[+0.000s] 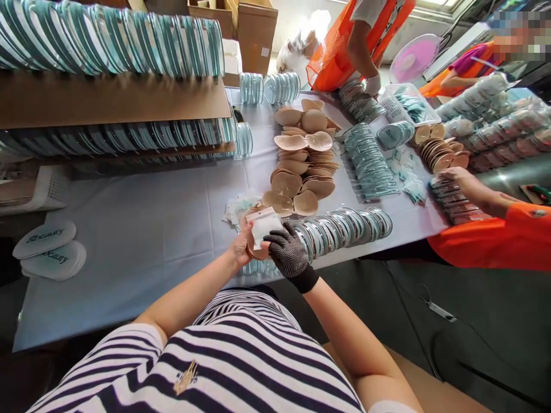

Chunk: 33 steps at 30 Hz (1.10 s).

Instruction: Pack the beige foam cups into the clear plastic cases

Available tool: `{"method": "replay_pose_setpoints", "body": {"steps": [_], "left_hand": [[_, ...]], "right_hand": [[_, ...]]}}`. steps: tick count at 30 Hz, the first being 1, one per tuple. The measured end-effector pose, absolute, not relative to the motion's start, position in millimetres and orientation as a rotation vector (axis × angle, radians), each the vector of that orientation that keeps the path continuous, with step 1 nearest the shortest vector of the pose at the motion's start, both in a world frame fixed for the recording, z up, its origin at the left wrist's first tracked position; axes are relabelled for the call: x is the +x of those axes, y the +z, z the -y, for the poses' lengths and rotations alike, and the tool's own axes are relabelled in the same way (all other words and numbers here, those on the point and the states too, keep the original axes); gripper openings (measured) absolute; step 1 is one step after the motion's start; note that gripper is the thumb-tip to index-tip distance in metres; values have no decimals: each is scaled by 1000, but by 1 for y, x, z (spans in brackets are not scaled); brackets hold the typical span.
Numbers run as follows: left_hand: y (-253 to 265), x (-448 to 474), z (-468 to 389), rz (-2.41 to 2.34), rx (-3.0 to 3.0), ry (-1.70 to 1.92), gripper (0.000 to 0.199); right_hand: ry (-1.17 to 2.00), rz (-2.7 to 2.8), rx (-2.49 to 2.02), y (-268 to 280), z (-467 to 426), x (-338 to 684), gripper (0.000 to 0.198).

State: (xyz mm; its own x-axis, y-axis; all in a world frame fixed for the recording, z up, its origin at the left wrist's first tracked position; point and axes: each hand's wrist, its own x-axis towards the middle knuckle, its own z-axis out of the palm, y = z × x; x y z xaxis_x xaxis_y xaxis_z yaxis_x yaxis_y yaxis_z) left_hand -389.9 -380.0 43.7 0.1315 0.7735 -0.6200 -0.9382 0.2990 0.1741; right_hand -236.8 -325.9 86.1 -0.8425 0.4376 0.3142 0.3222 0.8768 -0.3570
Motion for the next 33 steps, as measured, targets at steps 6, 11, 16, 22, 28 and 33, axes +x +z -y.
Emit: {"method": "replay_pose_setpoints", "body": {"steps": [6, 11, 16, 22, 28, 33], "left_hand": [[34, -388, 389, -819, -303, 1299, 51], [28, -394, 403, -984, -388, 1277, 49], [21, -407, 419, -923, -461, 1327, 53], [19, -425, 429, -668, -380, 1497, 66], [32, -436, 424, -577, -253, 1453, 82], [41, -430, 412, -693, -201, 1390, 64]], "right_hand": [[655, 1975, -1248, 82, 261, -241, 30], [705, 1859, -1425, 54, 216, -281, 20], [748, 2097, -1269, 36, 223, -319, 13], [686, 2565, -638, 64, 273, -326, 15], [428, 3090, -207, 79, 332, -305, 18], [398, 2979, -451, 96, 341, -284, 16]]}}
